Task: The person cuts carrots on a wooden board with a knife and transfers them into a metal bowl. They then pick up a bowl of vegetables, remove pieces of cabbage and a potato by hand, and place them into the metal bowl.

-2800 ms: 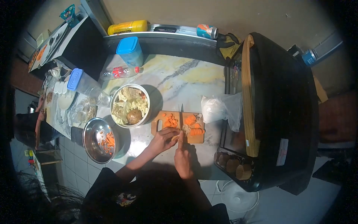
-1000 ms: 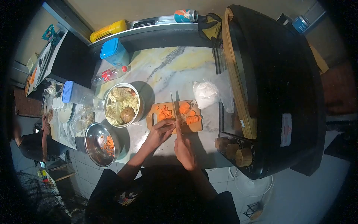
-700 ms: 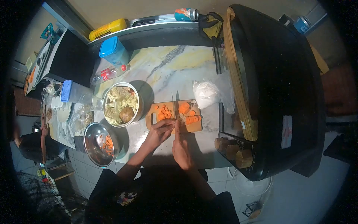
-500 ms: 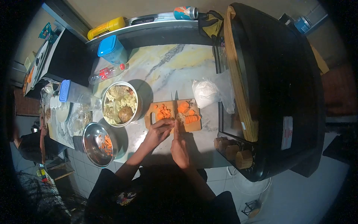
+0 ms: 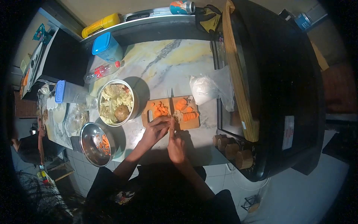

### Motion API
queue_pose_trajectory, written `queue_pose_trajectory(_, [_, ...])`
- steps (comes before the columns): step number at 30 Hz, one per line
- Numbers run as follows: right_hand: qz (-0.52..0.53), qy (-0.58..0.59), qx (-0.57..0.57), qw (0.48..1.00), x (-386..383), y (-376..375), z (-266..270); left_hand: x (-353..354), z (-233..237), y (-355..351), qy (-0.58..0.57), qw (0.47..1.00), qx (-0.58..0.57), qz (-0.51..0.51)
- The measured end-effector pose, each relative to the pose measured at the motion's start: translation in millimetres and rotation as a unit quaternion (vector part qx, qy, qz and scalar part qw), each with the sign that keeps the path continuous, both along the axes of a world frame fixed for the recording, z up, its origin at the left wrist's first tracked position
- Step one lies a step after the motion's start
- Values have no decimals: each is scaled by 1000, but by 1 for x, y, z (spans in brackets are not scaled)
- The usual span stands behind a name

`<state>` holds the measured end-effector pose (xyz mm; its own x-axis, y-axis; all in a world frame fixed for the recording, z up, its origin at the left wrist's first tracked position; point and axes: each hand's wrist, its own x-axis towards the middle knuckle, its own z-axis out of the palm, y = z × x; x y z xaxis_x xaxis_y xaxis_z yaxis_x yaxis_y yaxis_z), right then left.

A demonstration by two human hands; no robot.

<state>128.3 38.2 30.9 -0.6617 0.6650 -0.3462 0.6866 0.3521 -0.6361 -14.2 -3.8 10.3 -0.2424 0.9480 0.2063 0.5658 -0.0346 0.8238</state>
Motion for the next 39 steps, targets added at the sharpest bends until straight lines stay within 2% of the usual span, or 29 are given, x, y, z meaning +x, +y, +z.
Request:
queue_pose_trajectory(6, [6, 46, 62, 997, 11, 2, 2, 2, -1, 0, -5, 1000, 1, 7])
queue_pose_trajectory(11, [5, 8, -32, 999, 16, 5, 14, 3, -7, -2, 1, 1000, 11, 12])
queue_pose_trajectory(17, [-9, 63, -6, 998, 19, 7, 4, 3, -2, 0, 21, 999, 34, 11])
queue_pose_trajectory(23, [-2, 49, 46, 998, 12, 14, 5, 7, 3, -2, 26, 999, 8, 19])
queue_pose_trajectory(33, [-15, 83, 37, 996, 24, 8, -1, 9, 6, 1, 66, 997, 34, 36])
queue_pose_trajectory(39, [-24, 56, 30, 998, 23, 7, -2, 15, 4, 1, 33, 998, 13, 58])
